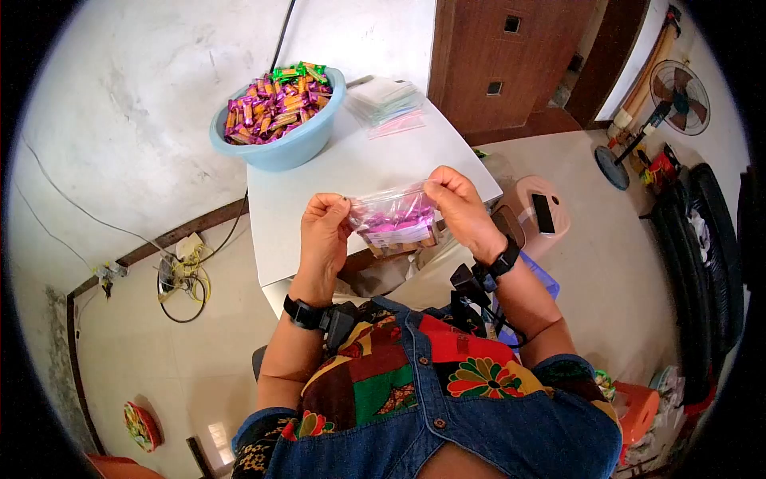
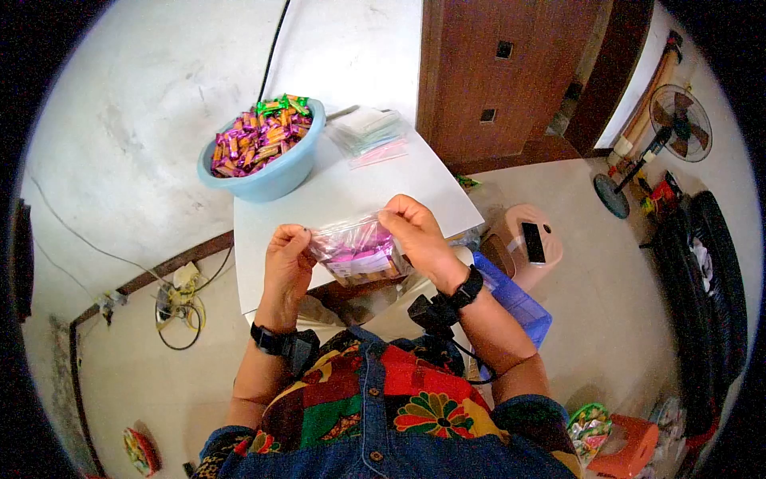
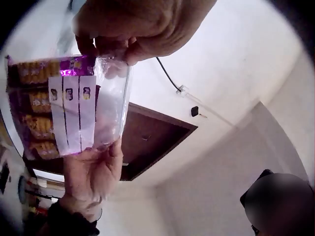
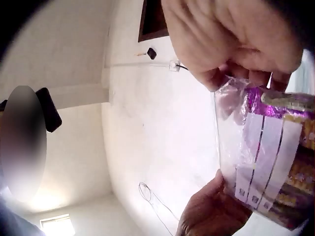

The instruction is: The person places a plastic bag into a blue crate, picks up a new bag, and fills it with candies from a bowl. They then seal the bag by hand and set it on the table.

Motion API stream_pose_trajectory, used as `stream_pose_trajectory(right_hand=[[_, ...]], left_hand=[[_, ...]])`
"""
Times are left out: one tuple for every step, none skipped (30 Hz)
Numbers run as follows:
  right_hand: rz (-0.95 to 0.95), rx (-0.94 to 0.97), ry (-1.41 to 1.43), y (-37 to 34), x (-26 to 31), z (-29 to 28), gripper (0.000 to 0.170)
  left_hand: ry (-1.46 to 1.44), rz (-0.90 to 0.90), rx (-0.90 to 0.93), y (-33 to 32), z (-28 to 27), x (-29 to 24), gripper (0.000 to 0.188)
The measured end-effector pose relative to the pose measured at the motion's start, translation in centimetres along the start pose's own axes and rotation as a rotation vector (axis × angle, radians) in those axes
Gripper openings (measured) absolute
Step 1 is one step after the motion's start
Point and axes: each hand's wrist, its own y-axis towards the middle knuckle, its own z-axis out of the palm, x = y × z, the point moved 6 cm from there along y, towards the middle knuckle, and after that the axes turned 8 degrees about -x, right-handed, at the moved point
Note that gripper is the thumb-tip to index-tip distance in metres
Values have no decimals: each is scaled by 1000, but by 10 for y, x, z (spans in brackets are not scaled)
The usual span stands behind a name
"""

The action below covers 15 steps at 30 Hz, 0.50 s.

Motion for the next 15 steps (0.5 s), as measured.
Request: stream_pose_trajectory(right_hand=[[8, 7, -16, 0, -4, -2, 12], [15, 14, -33, 1, -6, -3, 13], [5, 9, -30, 6, -7, -2, 13], [7, -1, -25, 5, -9, -1, 13], [8, -10, -26, 5, -10, -2, 13], [12, -23, -49, 3, -10, -2, 13], [15, -35, -70, 0, -10, 0, 13], [16, -45, -95, -1, -8, 2, 13], [11, -54, -92, -3, -6, 5, 13], [10, -63, -88, -5, -5, 11, 13], [10, -72, -85, -8, -2, 15, 14], [4, -66, -104, -10, 2, 17, 14], [-5, -61, -123, -11, 6, 18, 14], [-17, -58, -140, -12, 9, 19, 14], [-27, -50, -151, -11, 8, 16, 14]], left_hand=[[12, -13, -20, -1, 1, 0, 18], [25, -26, -40, -1, 2, 0, 15], [145, 34, -95, 2, 4, -11, 14], [268, 83, -157, -1, 8, -22, 14], [384, 134, -218, -1, 12, -29, 13], [559, 342, -177, -3, 21, -41, 14], [734, 552, -132, -6, 31, -50, 15], [903, 767, -84, -10, 43, -56, 17], [992, 821, 21, -10, 56, -57, 19], [1082, 870, 126, -11, 70, -58, 21], [1170, 915, 234, -16, 85, -58, 24], [1170, 882, 274, -19, 98, -58, 18], [1208, 806, 313, -15, 99, -52, 16], [1246, 731, 355, -11, 100, -47, 14], [1283, 654, 399, -8, 100, -41, 12]])
